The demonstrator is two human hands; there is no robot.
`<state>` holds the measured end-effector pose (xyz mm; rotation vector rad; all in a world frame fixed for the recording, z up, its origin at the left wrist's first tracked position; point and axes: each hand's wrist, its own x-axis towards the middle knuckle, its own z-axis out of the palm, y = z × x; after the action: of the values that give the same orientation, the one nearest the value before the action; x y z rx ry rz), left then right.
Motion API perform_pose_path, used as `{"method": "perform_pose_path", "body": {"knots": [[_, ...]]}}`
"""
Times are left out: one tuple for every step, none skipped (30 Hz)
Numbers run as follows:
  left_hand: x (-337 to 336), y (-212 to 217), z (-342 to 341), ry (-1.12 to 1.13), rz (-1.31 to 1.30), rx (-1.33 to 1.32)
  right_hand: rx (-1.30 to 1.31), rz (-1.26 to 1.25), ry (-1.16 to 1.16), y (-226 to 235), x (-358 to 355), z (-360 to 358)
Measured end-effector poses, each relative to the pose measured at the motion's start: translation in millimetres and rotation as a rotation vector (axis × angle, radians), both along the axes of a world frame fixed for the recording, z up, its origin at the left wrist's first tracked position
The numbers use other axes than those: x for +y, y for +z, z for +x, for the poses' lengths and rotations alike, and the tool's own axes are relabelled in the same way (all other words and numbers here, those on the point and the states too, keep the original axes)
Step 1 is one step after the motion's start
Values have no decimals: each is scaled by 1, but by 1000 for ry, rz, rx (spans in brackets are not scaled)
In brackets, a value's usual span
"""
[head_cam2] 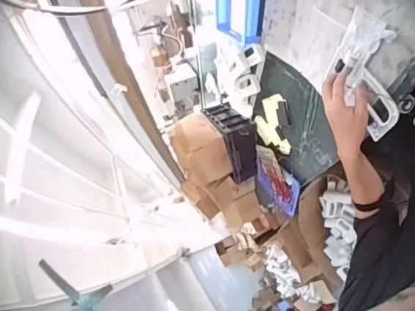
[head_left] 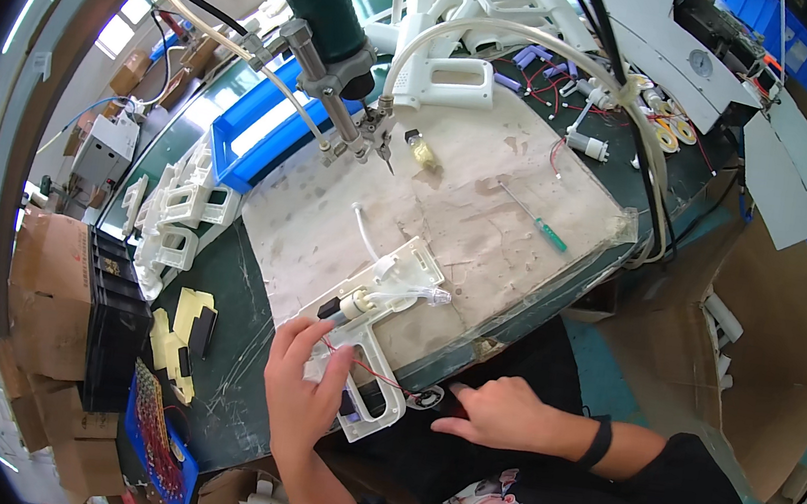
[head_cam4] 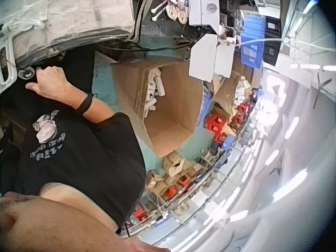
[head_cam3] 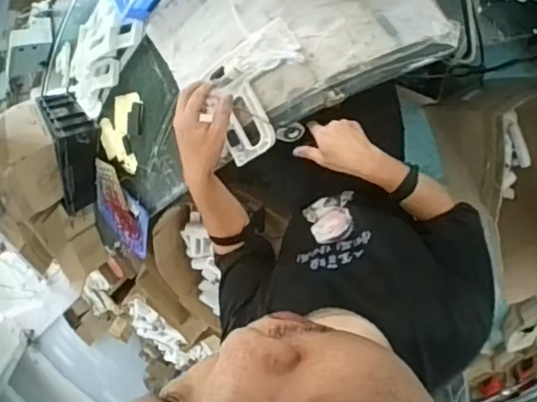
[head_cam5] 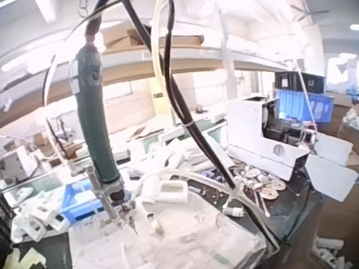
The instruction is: Assembling the internal motor and circuit board components into a plastic device housing using an electric screwdriver.
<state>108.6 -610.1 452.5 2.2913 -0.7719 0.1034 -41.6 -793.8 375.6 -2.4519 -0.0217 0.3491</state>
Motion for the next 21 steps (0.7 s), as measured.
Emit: {"method": "perform_pose_path", "body": {"knots": [[-10,4,5,-110,69,-43,-3,-6,-6,-5,7,2],[-21,6,11,-114,64,-46,-6,48,-49,-18,14,6],[-34,8,17,-235,111,-86,-10,98,-98,-31,18,8],[-46,7,22,-353,159,-128,-53,247,-144,-45,22,9],[-54,6,25,-354,156,-134,-59,243,-146,-48,22,10],[-61,3,28,-399,248,-167,-65,347,-116,-49,22,11],[-66,-2,32,-443,339,-198,-69,450,-86,-48,20,12],[-68,-9,37,-467,364,-189,-73,446,-90,-43,16,10],[-70,-12,41,-471,361,-191,-83,447,-75,-29,9,5],[-72,-12,42,-470,392,-193,-94,449,-56,-14,3,1],[-74,-14,43,-474,421,-193,-92,447,-60,3,-5,-2],[-76,-15,44,-477,419,-190,-116,500,-102,21,-14,-4],[-72,-12,43,-457,397,-213,-142,558,-130,33,-21,-2],[-74,-12,45,-456,365,-236,-269,498,-171,38,-30,1],[-75,-13,47,-461,362,-238,-396,437,-210,42,-38,5],[-75,-15,50,-421,290,-206,-448,440,-278,41,-44,11],[-75,-15,54,-384,218,-176,-520,402,-293,38,-51,19],[-73,-15,57,-369,194,-235,-425,434,-336,41,-57,24],[-72,-16,60,-370,193,-239,-329,466,-377,46,-60,30],[-72,-17,62,-330,115,-226,-334,464,-380,45,-63,35],[-73,-16,64,-288,37,-214,-468,360,-354,39,-66,41]]}}
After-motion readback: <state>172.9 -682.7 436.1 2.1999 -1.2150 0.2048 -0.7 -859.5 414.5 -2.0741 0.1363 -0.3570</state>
